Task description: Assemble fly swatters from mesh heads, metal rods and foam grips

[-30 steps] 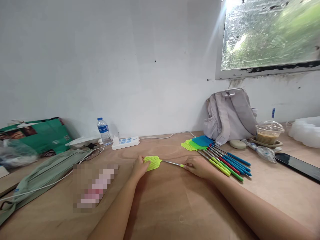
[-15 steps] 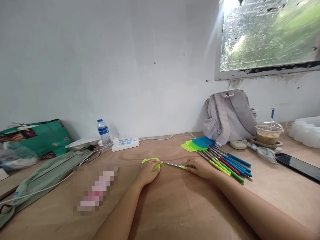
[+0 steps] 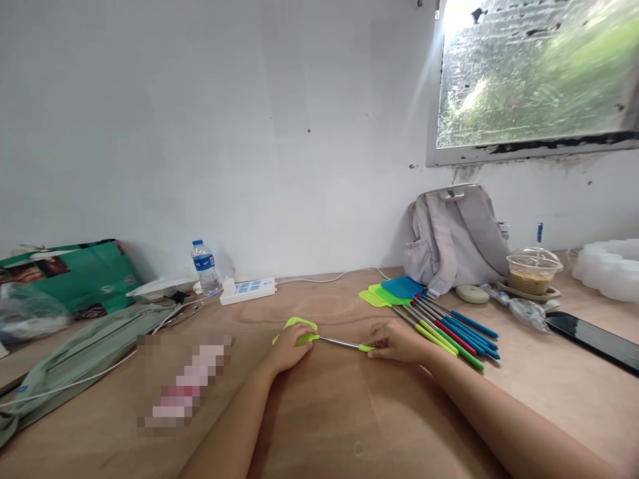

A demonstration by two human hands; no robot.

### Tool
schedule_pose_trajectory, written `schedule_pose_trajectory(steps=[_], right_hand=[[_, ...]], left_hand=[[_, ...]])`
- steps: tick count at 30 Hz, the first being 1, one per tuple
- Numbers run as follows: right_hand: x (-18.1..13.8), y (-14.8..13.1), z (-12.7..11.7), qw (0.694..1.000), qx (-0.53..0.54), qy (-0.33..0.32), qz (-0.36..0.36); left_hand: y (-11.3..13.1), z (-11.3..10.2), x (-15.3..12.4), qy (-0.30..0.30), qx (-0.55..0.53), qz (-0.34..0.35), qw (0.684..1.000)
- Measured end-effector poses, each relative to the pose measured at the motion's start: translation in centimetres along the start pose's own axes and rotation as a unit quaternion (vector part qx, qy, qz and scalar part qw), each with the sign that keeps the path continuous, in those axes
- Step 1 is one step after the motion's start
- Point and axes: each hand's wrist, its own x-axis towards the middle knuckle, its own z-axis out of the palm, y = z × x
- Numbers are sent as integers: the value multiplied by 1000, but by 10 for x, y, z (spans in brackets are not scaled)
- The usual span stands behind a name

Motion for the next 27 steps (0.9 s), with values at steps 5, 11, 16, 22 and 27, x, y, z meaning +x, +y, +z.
schedule_pose_trajectory(steps=[5, 11, 16, 22, 27], right_hand=[[0, -7, -1, 1000, -24, -12, -10], [1, -11, 4, 998, -50, -3, 26], [2, -12, 6, 994, -84, 16, 70], [2, -9, 6, 987, -93, 69, 114], [1, -1, 8, 984, -73, 101, 125]], left_hand=[[-1, -1, 2, -6, -3, 16, 1000], [4, -4, 2, -12, 2, -1, 1000], [4, -5, 1, -11, 15, 1, 1000], [6, -3, -1, -17, 20, -22, 999], [0, -3, -3, -13, 5, -14, 1000]])
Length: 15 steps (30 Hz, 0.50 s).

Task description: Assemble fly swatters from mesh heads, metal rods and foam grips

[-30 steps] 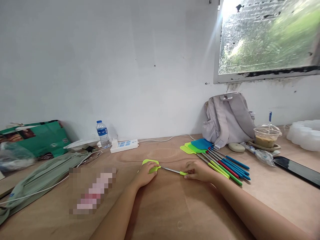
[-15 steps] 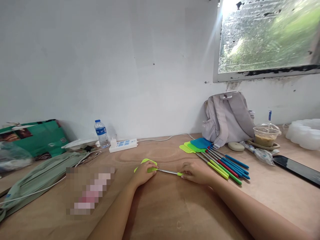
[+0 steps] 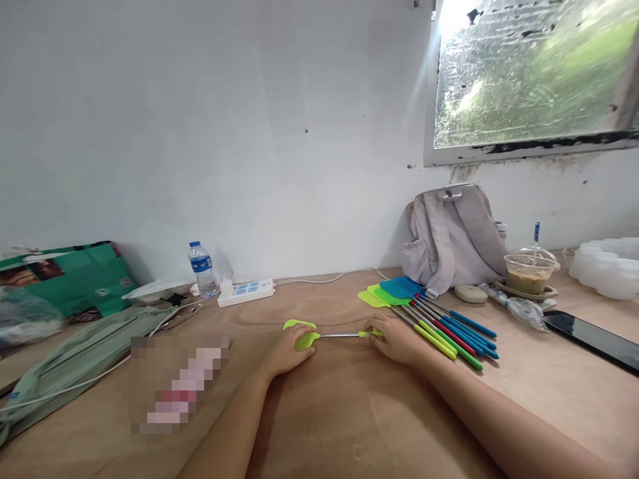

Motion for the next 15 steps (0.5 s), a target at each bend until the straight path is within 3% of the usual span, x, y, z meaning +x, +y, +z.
schedule_pose_trajectory(steps=[8, 15], right_hand=[[2, 12, 0, 995, 71, 63, -17], [1, 13, -1, 994, 73, 74, -12]], left_hand=[[-5, -6, -4, -29, -7, -24, 999], [2, -8, -1, 61, 11, -1, 998]])
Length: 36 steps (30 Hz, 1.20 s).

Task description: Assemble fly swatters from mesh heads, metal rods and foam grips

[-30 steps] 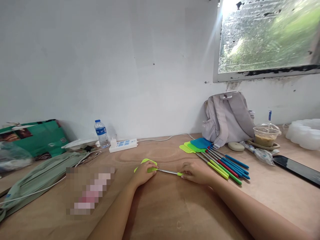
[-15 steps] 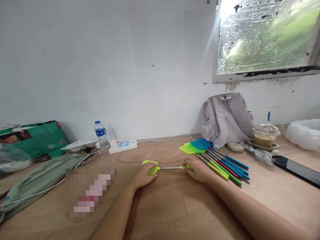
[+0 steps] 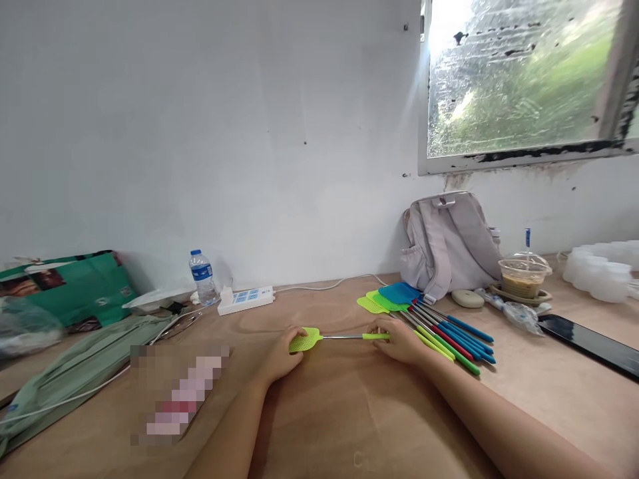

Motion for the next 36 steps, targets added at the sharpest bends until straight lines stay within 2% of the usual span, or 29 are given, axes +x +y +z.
schedule_pose_trajectory(steps=[5, 8, 13, 18, 23, 32, 36], right_hand=[[0, -2, -2, 1000, -1, -12, 11], [0, -3, -3, 1000, -1, -14, 3], [-1, -2, -3, 1000, 6, -11, -9], [-2, -3, -6, 1000, 5, -26, -15], [-4, -8, -9, 999, 12, -13, -29], [-8, -3, -12, 999, 4, 6, -32], [-8, -1, -11, 1000, 14, 5, -24]], left_hand=[[-5, -6, 3, 85, -3, -63, 994], [-15, -6, 6, 118, -125, -127, 977], [-23, -5, 8, 140, -308, -145, 930], [-15, -6, 5, 93, -434, -220, 869], [-4, -5, 0, 58, -489, -255, 832], [10, 0, -3, -9, -512, -269, 816], [15, 1, -5, -15, -509, -271, 817]])
